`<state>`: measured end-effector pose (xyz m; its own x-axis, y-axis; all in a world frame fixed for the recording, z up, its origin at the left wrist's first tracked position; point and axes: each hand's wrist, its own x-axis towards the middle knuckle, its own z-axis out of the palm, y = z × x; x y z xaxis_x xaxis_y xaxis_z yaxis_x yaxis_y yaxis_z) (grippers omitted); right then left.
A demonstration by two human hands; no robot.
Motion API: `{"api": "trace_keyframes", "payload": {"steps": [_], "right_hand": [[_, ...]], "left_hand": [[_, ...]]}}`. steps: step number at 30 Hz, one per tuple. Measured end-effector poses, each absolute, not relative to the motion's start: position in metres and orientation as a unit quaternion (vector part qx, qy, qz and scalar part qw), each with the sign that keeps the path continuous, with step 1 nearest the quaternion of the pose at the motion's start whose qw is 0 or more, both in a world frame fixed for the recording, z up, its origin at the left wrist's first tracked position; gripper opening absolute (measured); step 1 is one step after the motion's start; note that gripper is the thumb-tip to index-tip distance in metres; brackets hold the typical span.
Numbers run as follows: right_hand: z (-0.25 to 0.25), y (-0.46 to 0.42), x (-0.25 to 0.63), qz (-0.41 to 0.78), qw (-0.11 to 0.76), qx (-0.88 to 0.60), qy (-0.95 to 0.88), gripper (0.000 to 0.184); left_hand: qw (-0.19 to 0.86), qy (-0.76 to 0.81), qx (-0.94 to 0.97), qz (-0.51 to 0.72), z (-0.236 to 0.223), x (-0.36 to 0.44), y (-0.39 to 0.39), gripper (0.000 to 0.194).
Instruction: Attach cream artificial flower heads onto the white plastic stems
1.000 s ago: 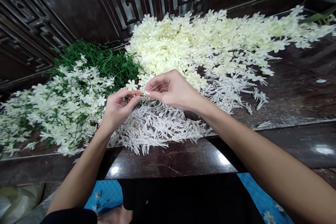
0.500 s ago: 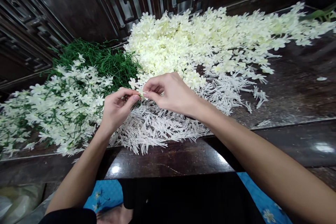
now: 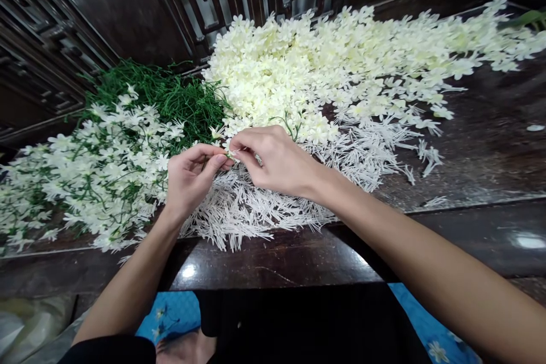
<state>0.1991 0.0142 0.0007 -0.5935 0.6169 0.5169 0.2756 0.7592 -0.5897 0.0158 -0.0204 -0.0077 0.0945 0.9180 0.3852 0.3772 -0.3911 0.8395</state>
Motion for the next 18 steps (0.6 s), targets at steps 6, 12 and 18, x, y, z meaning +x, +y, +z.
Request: {"api": "trace_keyframes", "payload": {"steps": [6, 12, 18], "right_hand": [[0.003, 0.011, 0.198, 0.262, 0.376, -0.275, -0.845, 0.019], [0.009, 0.008, 0.198, 0.407, 0.357, -0.302, -0.785, 0.010], [0.013, 0.010, 0.198, 0.563, 0.325, -0.302, -0.697, 0.012]], "left_hand": [[0.182, 0.434, 0.741, 0.479, -0.008, 0.014, -0.020, 0.005], [0.080, 0.385, 0.781, 0.486, -0.010, 0.012, -0.018, 0.008], [0.005, 0.339, 0.803, 0.491, -0.013, 0.012, -0.017, 0.012]]}}
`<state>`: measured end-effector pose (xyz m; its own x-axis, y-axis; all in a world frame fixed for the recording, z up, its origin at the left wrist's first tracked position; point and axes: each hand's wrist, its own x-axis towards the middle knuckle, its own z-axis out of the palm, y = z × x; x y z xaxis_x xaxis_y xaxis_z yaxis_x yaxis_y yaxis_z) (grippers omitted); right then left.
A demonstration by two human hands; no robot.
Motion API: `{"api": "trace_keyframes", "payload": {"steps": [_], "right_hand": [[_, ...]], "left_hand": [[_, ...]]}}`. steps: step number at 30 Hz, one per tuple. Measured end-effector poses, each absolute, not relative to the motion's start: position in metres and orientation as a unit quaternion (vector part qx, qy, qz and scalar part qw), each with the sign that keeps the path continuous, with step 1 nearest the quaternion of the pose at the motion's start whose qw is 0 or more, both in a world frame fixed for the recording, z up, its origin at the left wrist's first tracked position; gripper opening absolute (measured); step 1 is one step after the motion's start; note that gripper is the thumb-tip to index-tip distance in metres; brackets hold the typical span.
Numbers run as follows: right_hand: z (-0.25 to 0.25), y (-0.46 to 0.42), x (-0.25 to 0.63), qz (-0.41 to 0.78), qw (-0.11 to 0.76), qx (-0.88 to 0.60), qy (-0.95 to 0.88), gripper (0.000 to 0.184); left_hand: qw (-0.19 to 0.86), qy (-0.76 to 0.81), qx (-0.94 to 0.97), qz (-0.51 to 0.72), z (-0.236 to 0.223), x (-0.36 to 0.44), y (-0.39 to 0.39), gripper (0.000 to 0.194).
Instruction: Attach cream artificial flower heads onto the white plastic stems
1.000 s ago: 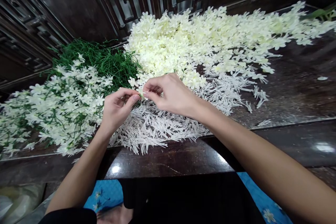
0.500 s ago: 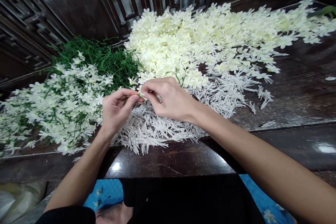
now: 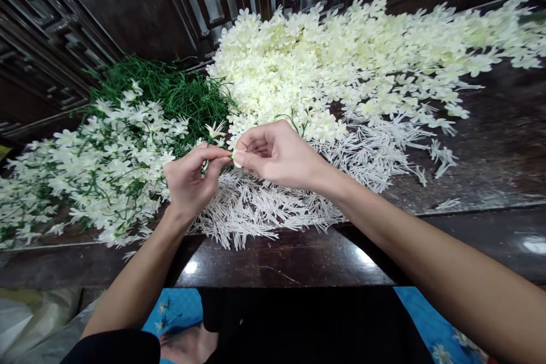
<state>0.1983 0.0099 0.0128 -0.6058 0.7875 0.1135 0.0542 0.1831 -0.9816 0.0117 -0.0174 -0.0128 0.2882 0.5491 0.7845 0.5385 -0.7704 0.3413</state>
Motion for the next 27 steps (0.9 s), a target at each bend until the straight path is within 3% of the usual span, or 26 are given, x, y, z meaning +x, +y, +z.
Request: {"api": "trace_keyframes", "payload": {"steps": [3, 7, 16, 19, 24, 27], "right_hand": [[0.012, 0.015, 0.199, 0.630, 0.296, -0.288, -0.658, 0.018], [0.013, 0.021, 0.201, 0.613, 0.294, -0.315, -0.662, 0.021], [0.021, 0.026, 0.210, 0.536, 0.328, -0.364, -0.688, 0.024], [0.020, 0.032, 0.215, 0.521, 0.384, -0.390, -0.655, 0.021], [0.017, 0.045, 0.227, 0.467, 0.527, -0.425, -0.570, 0.014], [0.015, 0.047, 0.228, 0.409, 0.513, -0.476, -0.586, 0.015]], "left_hand": [[-0.015, 0.323, 0.819, 0.475, -0.014, 0.012, -0.016, 0.015], [-0.010, 0.354, 0.826, 0.439, -0.013, 0.012, -0.014, 0.013], [0.154, 0.463, 0.675, 0.553, 0.000, 0.007, -0.017, 0.010], [0.174, 0.462, 0.622, 0.608, 0.007, 0.000, -0.014, 0.017], [0.069, 0.445, 0.516, 0.729, 0.009, -0.027, -0.002, 0.011], [0.076, 0.413, 0.516, 0.746, 0.003, -0.043, 0.005, 0.020]]}}
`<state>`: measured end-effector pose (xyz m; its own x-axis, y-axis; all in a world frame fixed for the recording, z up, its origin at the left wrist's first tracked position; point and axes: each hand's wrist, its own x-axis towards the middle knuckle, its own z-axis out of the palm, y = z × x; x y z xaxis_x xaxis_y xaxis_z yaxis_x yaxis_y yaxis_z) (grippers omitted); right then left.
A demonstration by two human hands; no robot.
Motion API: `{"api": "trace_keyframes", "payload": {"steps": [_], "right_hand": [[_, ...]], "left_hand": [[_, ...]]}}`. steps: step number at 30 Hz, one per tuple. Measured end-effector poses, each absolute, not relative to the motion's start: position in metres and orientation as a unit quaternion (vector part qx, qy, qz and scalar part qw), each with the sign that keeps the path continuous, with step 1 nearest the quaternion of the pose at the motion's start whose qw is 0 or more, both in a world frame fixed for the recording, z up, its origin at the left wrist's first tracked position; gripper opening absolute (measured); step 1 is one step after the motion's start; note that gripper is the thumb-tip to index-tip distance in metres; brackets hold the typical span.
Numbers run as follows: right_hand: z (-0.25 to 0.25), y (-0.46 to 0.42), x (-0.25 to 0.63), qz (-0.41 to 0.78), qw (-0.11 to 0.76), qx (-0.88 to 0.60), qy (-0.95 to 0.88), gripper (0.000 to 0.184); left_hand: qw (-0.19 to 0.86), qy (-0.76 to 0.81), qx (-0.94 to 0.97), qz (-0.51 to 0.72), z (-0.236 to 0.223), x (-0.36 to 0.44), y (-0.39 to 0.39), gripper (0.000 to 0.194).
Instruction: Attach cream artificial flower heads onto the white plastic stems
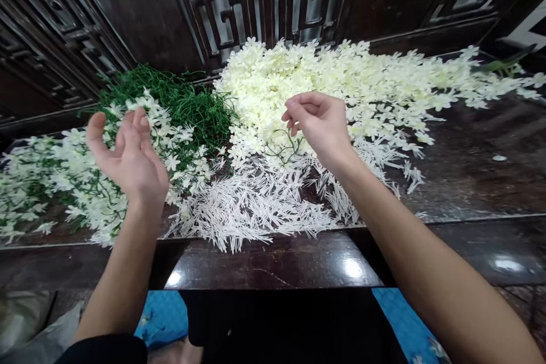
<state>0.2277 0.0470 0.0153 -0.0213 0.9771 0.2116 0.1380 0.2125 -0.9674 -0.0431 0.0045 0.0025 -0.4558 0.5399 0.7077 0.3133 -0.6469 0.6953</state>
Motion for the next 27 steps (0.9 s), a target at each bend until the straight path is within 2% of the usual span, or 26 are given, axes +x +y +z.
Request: {"api": "trace_keyframes", "payload": {"steps": [3, 6, 9, 11, 17, 21, 27], "right_hand": [[0.009, 0.046, 0.225, 0.328, 0.410, -0.498, -0.690, 0.015], [-0.002, 0.045, 0.222, 0.248, 0.298, -0.452, -0.803, 0.017], [-0.012, 0.047, 0.222, 0.159, 0.221, -0.425, -0.863, 0.022], [-0.016, 0.048, 0.223, 0.150, 0.198, -0.426, -0.870, 0.023], [-0.011, 0.050, 0.225, 0.232, 0.229, -0.450, -0.831, 0.021], [0.000, 0.048, 0.225, 0.260, 0.277, -0.469, -0.797, 0.017], [0.014, 0.046, 0.230, 0.417, 0.359, -0.446, -0.706, 0.033]], "left_hand": [[0.111, 0.424, 0.516, 0.736, -0.003, -0.047, 0.008, 0.028], [0.151, 0.469, 0.514, 0.702, -0.002, -0.037, 0.006, 0.034], [0.132, 0.490, 0.526, 0.683, 0.003, -0.022, 0.000, 0.038], [0.126, 0.498, 0.547, 0.661, 0.007, -0.013, -0.005, 0.040], [0.249, 0.466, 0.623, 0.576, 0.004, 0.005, -0.015, 0.026], [0.267, 0.465, 0.635, 0.556, 0.002, 0.009, -0.016, 0.018], [0.274, 0.465, 0.652, 0.533, 0.003, 0.012, -0.020, 0.015]]}}
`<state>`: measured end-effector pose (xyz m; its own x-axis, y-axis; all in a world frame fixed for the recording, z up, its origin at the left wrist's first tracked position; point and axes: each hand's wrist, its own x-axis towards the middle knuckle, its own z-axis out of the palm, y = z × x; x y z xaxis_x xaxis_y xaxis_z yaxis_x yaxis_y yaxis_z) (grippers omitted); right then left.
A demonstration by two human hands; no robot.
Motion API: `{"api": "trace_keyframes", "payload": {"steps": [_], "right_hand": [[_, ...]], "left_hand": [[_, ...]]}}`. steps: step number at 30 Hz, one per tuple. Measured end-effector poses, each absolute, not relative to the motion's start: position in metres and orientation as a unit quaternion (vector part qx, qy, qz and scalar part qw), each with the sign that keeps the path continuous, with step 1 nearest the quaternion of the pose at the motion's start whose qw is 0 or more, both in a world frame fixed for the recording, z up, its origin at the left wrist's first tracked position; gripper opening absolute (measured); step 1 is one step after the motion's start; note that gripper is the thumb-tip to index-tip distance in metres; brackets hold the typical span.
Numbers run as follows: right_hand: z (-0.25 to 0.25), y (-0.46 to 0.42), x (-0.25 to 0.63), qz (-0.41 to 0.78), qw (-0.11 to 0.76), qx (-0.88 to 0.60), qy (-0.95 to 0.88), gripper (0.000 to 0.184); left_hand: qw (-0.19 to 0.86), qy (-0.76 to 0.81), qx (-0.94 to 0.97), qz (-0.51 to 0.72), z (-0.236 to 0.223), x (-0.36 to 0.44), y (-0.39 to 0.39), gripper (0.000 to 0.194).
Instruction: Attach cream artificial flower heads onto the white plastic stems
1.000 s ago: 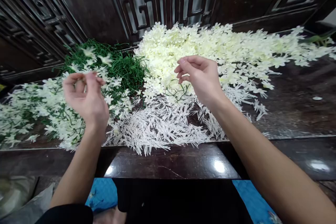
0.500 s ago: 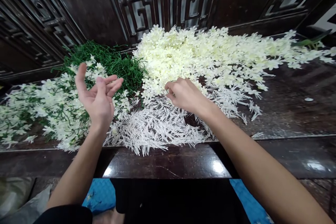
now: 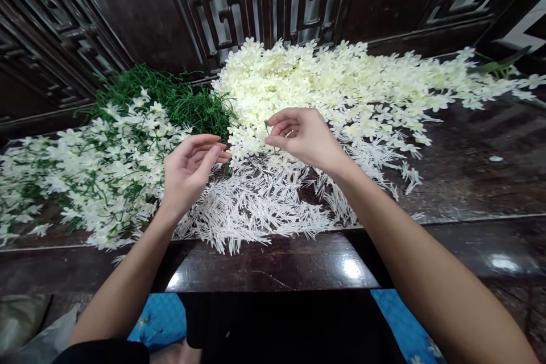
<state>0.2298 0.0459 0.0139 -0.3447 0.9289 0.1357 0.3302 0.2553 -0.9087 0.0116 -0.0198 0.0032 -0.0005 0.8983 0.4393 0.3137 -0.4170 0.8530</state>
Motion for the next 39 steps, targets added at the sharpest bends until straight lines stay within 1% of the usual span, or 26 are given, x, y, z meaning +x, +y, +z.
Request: {"api": "trace_keyframes", "payload": {"steps": [3, 6, 10, 12, 14, 20, 26, 29, 32, 35, 37, 39], "right_hand": [[0.016, 0.047, 0.233, 0.490, 0.389, -0.411, -0.663, 0.034], [0.017, 0.046, 0.233, 0.533, 0.414, -0.376, -0.635, 0.027], [0.019, 0.041, 0.227, 0.590, 0.394, -0.313, -0.632, 0.020], [0.018, 0.037, 0.223, 0.606, 0.368, -0.307, -0.634, 0.021], [0.017, 0.034, 0.219, 0.616, 0.351, -0.309, -0.634, 0.023], [0.011, 0.032, 0.211, 0.646, 0.343, -0.325, -0.599, 0.024], [0.012, 0.033, 0.211, 0.674, 0.305, -0.313, -0.596, 0.027], [0.013, 0.033, 0.213, 0.626, 0.288, -0.329, -0.646, 0.026], [0.012, 0.034, 0.216, 0.493, 0.261, -0.377, -0.740, 0.021], [0.005, 0.037, 0.217, 0.384, 0.205, -0.404, -0.805, 0.019], [-0.001, 0.038, 0.217, 0.351, 0.177, -0.400, -0.828, 0.022], [-0.005, 0.038, 0.215, 0.335, 0.165, -0.393, -0.841, 0.025]], "left_hand": [[0.298, 0.463, 0.646, 0.529, 0.003, 0.013, -0.020, 0.015], [0.355, 0.464, 0.628, 0.514, 0.002, 0.015, -0.020, 0.018], [0.428, 0.442, 0.624, 0.482, -0.001, 0.019, -0.022, 0.032], [0.427, 0.426, 0.640, 0.476, -0.001, 0.019, -0.023, 0.040], [0.412, 0.415, 0.656, 0.476, 0.000, 0.019, -0.023, 0.042], [0.382, 0.378, 0.697, 0.475, 0.003, 0.016, -0.022, 0.023], [0.339, 0.377, 0.706, 0.495, 0.003, 0.017, -0.021, 0.024], [0.342, 0.402, 0.671, 0.521, 0.004, 0.016, -0.020, 0.016], [0.370, 0.436, 0.605, 0.554, 0.003, 0.014, -0.018, 0.010], [0.398, 0.473, 0.562, 0.549, 0.001, 0.011, -0.017, 0.016], [0.422, 0.484, 0.550, 0.534, 0.001, 0.010, -0.016, 0.019], [0.444, 0.484, 0.544, 0.522, 0.000, 0.009, -0.015, 0.017]]}}
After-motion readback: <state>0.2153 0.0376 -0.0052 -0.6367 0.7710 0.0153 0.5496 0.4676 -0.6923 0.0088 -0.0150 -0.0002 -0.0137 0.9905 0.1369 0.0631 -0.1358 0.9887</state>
